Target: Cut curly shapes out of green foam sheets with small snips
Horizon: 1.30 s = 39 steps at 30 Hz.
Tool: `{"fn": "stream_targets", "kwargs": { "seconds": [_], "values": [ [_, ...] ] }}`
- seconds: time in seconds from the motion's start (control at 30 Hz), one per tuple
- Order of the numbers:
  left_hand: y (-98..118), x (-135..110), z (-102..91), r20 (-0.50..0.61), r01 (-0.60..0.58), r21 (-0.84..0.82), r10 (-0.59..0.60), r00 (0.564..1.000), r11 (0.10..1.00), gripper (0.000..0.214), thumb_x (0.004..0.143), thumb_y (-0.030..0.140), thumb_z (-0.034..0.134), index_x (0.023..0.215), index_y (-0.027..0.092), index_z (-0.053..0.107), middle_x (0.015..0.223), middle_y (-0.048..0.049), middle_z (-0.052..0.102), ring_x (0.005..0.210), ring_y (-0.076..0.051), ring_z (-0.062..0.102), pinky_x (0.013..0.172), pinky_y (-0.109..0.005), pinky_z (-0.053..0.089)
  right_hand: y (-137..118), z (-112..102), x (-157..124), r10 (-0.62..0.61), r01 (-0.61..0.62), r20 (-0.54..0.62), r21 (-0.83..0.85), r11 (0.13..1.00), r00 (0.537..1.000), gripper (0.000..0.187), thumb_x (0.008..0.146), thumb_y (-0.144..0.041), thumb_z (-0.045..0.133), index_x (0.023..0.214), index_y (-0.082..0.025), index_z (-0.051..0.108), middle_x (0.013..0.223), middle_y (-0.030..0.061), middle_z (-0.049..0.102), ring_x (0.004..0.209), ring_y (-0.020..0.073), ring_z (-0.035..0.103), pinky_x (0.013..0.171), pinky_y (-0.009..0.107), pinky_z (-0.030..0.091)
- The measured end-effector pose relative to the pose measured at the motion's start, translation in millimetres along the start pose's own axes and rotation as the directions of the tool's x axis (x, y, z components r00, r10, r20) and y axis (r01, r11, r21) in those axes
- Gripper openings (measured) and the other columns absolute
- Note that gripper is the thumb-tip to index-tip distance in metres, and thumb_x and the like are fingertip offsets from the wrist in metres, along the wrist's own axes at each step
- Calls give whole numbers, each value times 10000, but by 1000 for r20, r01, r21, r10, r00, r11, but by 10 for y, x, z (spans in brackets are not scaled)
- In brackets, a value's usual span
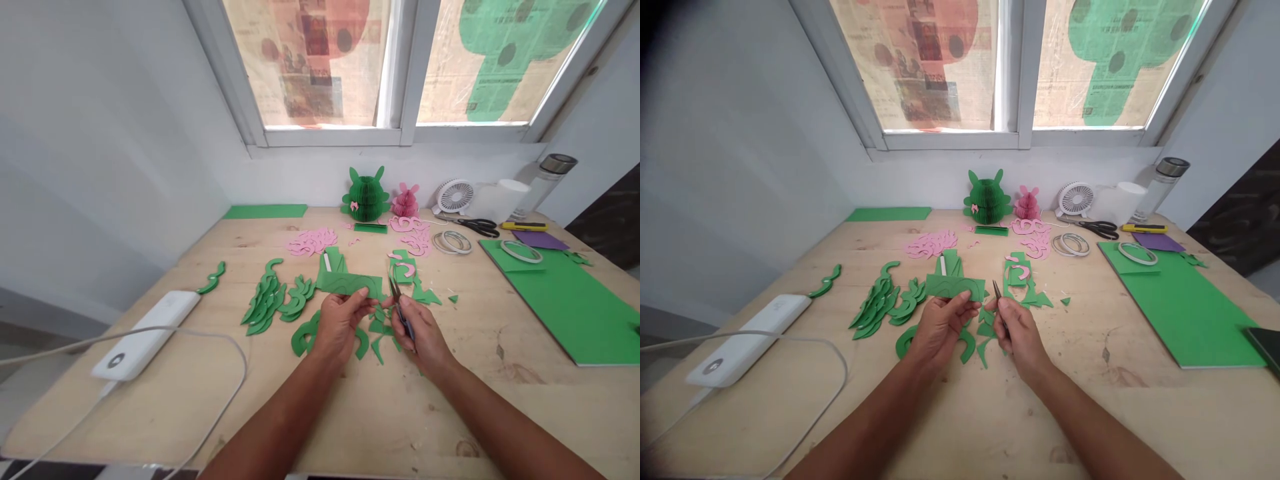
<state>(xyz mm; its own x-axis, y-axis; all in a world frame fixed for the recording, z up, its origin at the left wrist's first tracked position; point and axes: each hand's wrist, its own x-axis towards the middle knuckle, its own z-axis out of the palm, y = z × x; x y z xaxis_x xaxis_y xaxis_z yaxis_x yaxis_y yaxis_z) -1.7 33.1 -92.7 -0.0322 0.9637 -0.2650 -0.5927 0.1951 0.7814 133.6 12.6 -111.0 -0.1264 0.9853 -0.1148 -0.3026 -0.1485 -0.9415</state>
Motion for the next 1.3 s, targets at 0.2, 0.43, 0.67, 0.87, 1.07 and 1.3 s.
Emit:
{"fn": "stream_targets", "kwargs": {
  "seconds": [0.2,0.43,0.67,0.87,1.07,1.3],
  "values": [
    [10,-43,36,-36,-13,-81,10,999,997,267,498,215,836,667,106,660,631,-30,659,635,-157,652,636,-250,513,35,38,-19,14,-13,18,-41,999,1000,379,842,-531,535,824,-154,566,501,-65,423,362,43,272,350,196,142],
    [-43,-58,61,-86,-80,-99,72,994,992,237,499,225,834,598,119,647,553,11,602,523,-83,532,567,-214,453,102,69,-21,7,-4,62,-47,999,998,388,855,-538,518,821,-154,568,517,-51,466,365,38,315,358,195,166],
    [-112,-117,123,-53,-78,-101,73,996,992,217,526,241,819,591,131,643,545,13,588,536,-95,546,611,-235,474,155,80,-23,-18,17,68,28,999,998,376,871,-518,514,767,-158,548,547,-41,500,373,37,346,369,196,204],
    [-120,-131,142,-56,-71,-92,66,996,993,199,542,234,809,591,125,649,530,9,584,526,-94,548,595,-220,465,152,111,-27,-20,11,85,95,995,996,390,859,-501,549,673,-163,495,553,-40,505,374,34,352,380,197,231],
    [-140,-118,124,-86,-74,-79,68,994,994,197,535,237,808,584,122,655,543,-6,606,531,-102,554,613,-230,473,163,124,-24,-21,11,86,118,993,996,387,861,-504,546,681,-163,513,550,-39,501,378,42,340,384,204,231],
    [-192,-112,106,-83,-110,-31,107,991,993,200,567,271,797,579,126,660,587,-22,623,569,-120,575,656,-253,481,177,124,-21,-35,24,93,110,994,995,388,878,-486,532,668,-159,519,556,-36,496,390,43,344,398,210,232]
  ]
}}
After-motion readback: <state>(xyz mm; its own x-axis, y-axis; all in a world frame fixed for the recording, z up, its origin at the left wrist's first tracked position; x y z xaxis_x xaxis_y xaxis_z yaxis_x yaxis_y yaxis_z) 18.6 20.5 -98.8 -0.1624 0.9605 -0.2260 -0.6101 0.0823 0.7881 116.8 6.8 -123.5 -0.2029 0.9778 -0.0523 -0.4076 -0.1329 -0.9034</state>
